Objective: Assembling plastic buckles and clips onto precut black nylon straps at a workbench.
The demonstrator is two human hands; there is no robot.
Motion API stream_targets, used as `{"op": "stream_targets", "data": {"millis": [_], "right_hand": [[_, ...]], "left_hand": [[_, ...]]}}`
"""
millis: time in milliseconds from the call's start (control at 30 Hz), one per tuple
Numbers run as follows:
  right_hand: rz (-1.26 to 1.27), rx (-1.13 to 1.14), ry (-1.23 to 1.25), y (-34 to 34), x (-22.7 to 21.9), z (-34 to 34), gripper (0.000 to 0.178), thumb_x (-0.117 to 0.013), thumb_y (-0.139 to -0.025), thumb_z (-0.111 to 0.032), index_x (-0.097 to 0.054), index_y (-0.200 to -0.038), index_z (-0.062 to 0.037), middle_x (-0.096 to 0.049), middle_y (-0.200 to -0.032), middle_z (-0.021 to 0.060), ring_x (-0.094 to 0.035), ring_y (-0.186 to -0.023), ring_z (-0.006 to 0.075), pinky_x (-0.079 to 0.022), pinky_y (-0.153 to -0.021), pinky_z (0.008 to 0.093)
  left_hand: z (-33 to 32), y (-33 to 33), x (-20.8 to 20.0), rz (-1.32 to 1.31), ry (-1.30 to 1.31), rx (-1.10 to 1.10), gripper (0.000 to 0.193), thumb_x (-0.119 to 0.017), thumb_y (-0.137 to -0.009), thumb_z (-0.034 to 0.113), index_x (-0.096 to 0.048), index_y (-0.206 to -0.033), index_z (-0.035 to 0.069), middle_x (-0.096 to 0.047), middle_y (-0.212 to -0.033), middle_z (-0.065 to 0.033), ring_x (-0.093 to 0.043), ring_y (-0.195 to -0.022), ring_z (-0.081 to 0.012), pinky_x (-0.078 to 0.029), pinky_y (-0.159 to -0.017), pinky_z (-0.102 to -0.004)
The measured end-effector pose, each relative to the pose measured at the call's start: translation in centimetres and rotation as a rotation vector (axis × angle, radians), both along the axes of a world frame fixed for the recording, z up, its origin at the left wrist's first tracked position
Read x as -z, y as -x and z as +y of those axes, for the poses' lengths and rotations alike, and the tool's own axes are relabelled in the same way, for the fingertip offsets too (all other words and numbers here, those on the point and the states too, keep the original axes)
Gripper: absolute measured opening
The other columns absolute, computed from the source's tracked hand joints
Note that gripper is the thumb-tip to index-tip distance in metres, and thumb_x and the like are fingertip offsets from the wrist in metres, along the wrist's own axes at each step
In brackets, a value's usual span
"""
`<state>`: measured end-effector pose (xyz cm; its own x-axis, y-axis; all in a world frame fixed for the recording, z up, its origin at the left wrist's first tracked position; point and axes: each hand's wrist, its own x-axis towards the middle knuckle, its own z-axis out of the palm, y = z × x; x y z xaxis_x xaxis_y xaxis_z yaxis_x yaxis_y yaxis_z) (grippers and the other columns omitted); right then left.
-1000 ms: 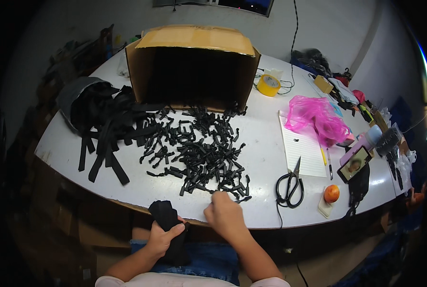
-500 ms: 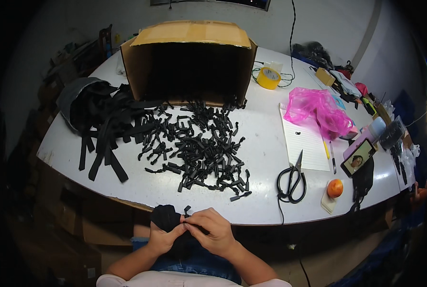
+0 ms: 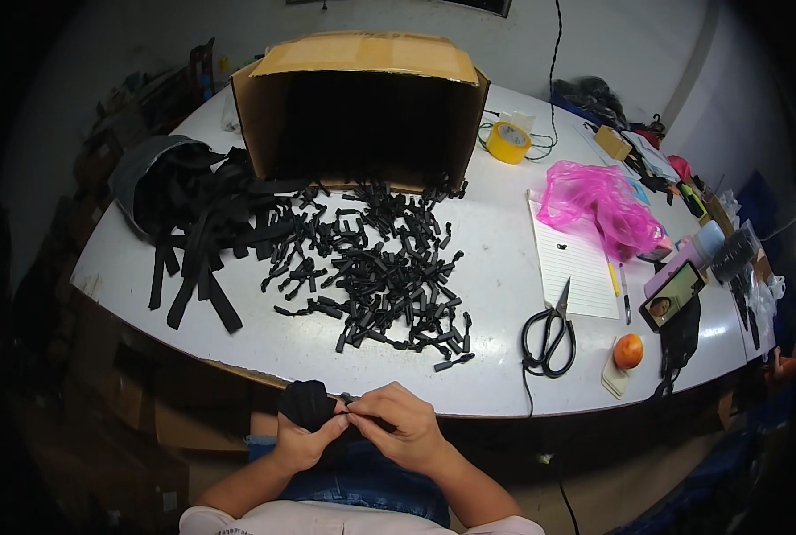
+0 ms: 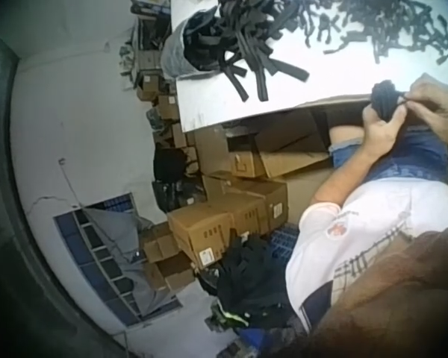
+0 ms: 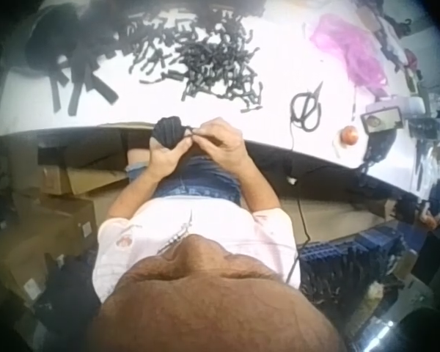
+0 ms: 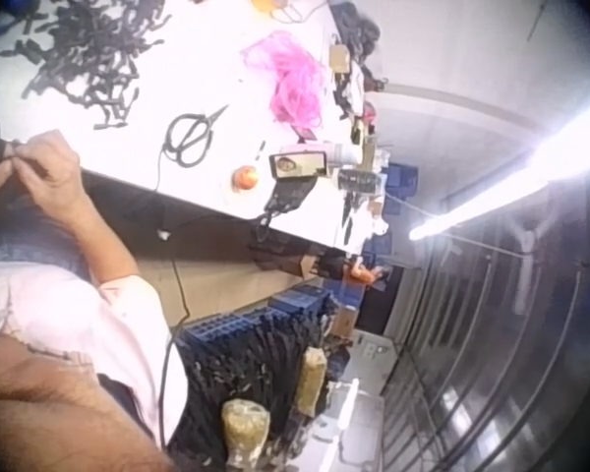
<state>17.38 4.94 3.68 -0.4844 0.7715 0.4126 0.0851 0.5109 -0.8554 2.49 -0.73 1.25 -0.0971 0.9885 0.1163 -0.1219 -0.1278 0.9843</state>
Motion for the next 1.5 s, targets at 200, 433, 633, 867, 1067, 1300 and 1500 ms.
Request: {"op": "stream_targets", "data": {"millis": [200,433,633,867,1067,1300,1500], "right_hand": [[-0.067,-0.038,-0.160,0.3,0.4,0.1,0.018,-0.063,-0.064,0.006,-0.061,-0.082,0.0013,-0.057,-0.075,0.0083,-0.055,-0.064,0.0146,-0.044,-0.055,0.0217],[0.162,0.173,0.212,1.4,2.2,-2.6,0.012,-0.061,-0.071,0.001,-0.057,-0.083,0.0012,-0.054,-0.075,0.0070,-0.054,-0.059,0.0100,-0.044,-0.054,0.0198],[0.340,0.031,0.515,1.3,2.7,-2.4,0.008,-0.059,-0.074,0.000,-0.055,-0.080,0.0016,-0.053,-0.070,0.0035,-0.049,-0.054,0.0066,-0.039,-0.047,0.0179],[0.469,-0.254,1.119,-0.1,2.4,-1.5,0.007,-0.057,-0.076,-0.002,-0.053,-0.080,0.0017,-0.050,-0.063,0.0023,-0.044,-0.049,0.0051,-0.034,-0.042,0.0174],[0.332,0.143,0.445,2.0,3.0,-3.5,0.006,-0.056,-0.078,-0.003,-0.054,-0.081,0.0011,-0.051,-0.069,0.0013,-0.046,-0.055,0.0041,-0.036,-0.047,0.0162],[0.335,0.006,0.595,1.3,3.6,-3.1,0.007,-0.054,-0.080,-0.006,-0.052,-0.084,-0.0004,-0.050,-0.068,0.0001,-0.044,-0.054,0.0034,-0.035,-0.047,0.0157],[0.391,-0.095,0.809,1.0,3.5,-3.1,0.011,-0.053,-0.082,-0.010,-0.050,-0.087,-0.0008,-0.047,-0.062,-0.0002,-0.039,-0.047,0.0036,-0.031,-0.041,0.0168]], "left_hand": [[-0.1,-0.4,0.0,-0.009,0.048,-0.081,0.008,-0.058,-0.074,-0.002,-0.056,-0.082,-0.001,-0.056,-0.077,-0.0042,-0.052,-0.069,-0.0080,-0.043,-0.062,-0.0206],[-0.2,-0.6,0.9,-0.119,0.041,-0.130,0.010,-0.059,-0.074,0.001,-0.056,-0.083,-0.001,-0.056,-0.078,-0.0059,-0.053,-0.070,-0.0106,-0.043,-0.063,-0.0220],[-0.6,-0.6,-0.3,-0.196,0.025,-0.112,0.011,-0.058,-0.075,0.002,-0.057,-0.085,-0.001,-0.056,-0.081,-0.0057,-0.052,-0.076,-0.0096,-0.042,-0.068,-0.0220],[-0.7,0.1,-0.2,-0.092,0.017,0.026,0.013,-0.057,-0.074,0.002,-0.059,-0.087,-0.001,-0.055,-0.081,-0.0046,-0.051,-0.074,-0.0099,-0.042,-0.068,-0.0229],[-0.3,-0.2,-0.4,-0.024,-0.004,-0.052,0.012,-0.056,-0.074,0.001,-0.059,-0.085,-0.001,-0.055,-0.079,-0.0046,-0.052,-0.075,-0.0104,-0.042,-0.068,-0.0235],[-0.3,0.1,-0.6,-0.036,-0.023,-0.037,0.013,-0.056,-0.075,0.001,-0.058,-0.088,-0.001,-0.056,-0.080,-0.0049,-0.051,-0.076,-0.0101,-0.042,-0.068,-0.0229],[-0.3,0.8,-1.0,0.020,0.061,0.051,0.010,-0.058,-0.074,0.002,-0.056,-0.083,0.000,-0.054,-0.079,-0.0067,-0.050,-0.071,-0.0111,-0.041,-0.064,-0.0228]]}}
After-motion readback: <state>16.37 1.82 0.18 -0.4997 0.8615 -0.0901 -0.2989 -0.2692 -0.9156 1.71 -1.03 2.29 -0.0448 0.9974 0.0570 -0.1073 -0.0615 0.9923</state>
